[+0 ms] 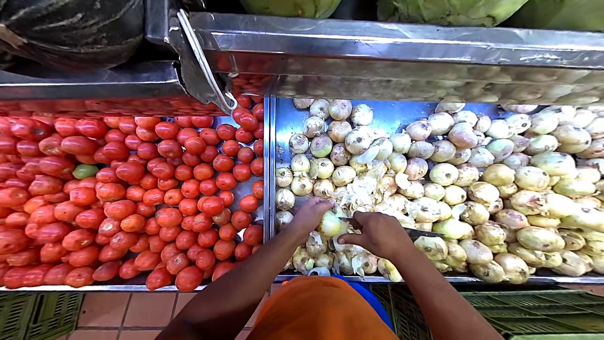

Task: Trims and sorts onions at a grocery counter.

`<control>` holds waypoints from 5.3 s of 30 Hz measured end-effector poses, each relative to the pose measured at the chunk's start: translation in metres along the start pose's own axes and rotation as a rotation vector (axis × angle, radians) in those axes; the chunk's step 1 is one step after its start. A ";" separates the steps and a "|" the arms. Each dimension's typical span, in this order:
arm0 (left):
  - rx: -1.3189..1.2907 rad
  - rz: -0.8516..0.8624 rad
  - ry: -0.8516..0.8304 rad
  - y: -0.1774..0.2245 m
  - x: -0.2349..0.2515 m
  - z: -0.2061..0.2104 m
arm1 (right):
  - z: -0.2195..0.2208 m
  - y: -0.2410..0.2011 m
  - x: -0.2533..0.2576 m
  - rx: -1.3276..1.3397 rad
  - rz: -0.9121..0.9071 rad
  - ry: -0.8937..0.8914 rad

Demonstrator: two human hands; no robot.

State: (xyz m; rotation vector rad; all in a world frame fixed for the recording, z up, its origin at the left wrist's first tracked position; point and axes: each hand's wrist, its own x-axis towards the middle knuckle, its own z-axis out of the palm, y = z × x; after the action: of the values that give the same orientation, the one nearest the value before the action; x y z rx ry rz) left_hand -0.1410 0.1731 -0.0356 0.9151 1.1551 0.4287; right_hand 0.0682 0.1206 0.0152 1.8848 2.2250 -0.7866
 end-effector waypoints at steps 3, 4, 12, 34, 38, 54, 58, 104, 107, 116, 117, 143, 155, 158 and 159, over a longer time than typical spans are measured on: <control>0.068 -0.003 -0.016 0.004 0.000 0.004 | -0.002 -0.004 0.005 -0.043 -0.075 -0.017; 0.023 -0.034 -0.006 0.005 0.001 0.005 | 0.001 -0.005 0.003 -0.060 -0.131 0.019; -0.613 -0.293 0.060 0.022 0.014 -0.015 | 0.049 -0.007 -0.014 -0.194 -0.282 -0.103; -0.002 0.046 0.012 0.008 -0.017 0.000 | -0.011 -0.024 0.000 -0.078 0.112 -0.227; 0.071 0.017 0.078 -0.003 -0.012 0.012 | -0.004 -0.017 0.003 -0.145 -0.050 -0.136; -0.445 -0.229 0.013 0.036 0.007 -0.008 | 0.042 0.008 0.005 -0.120 0.129 -0.202; -0.237 -0.122 0.049 0.027 0.002 -0.013 | 0.010 0.014 -0.009 -0.008 0.209 -0.378; 0.087 0.025 0.082 0.010 0.016 0.010 | -0.003 -0.002 0.000 -0.080 0.074 0.013; 0.105 -0.037 0.103 0.010 0.017 0.015 | 0.000 -0.003 0.002 -0.120 0.001 0.065; -0.240 -0.214 0.111 0.024 0.027 0.003 | 0.027 -0.007 -0.008 -0.066 -0.080 -0.110; -0.186 -0.167 0.095 0.022 0.025 0.001 | 0.025 -0.002 -0.008 -0.001 -0.058 -0.018; -0.200 -0.210 0.058 0.031 0.010 -0.003 | -0.014 0.002 -0.005 0.027 -0.049 -0.003; -0.372 -0.305 0.059 0.041 0.012 -0.008 | 0.020 0.000 -0.006 -0.207 -0.301 -0.007; -0.330 -0.271 0.064 0.037 0.009 -0.010 | 0.002 -0.006 -0.008 -0.093 -0.115 -0.215; -0.317 -0.243 0.063 0.035 0.008 -0.011 | 0.000 -0.008 -0.010 -0.063 -0.075 -0.174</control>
State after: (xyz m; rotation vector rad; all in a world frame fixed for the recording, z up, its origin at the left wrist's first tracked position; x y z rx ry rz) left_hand -0.1430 0.2036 -0.0134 0.4823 1.1978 0.4284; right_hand 0.0631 0.1115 0.0219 1.6458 2.1971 -0.8463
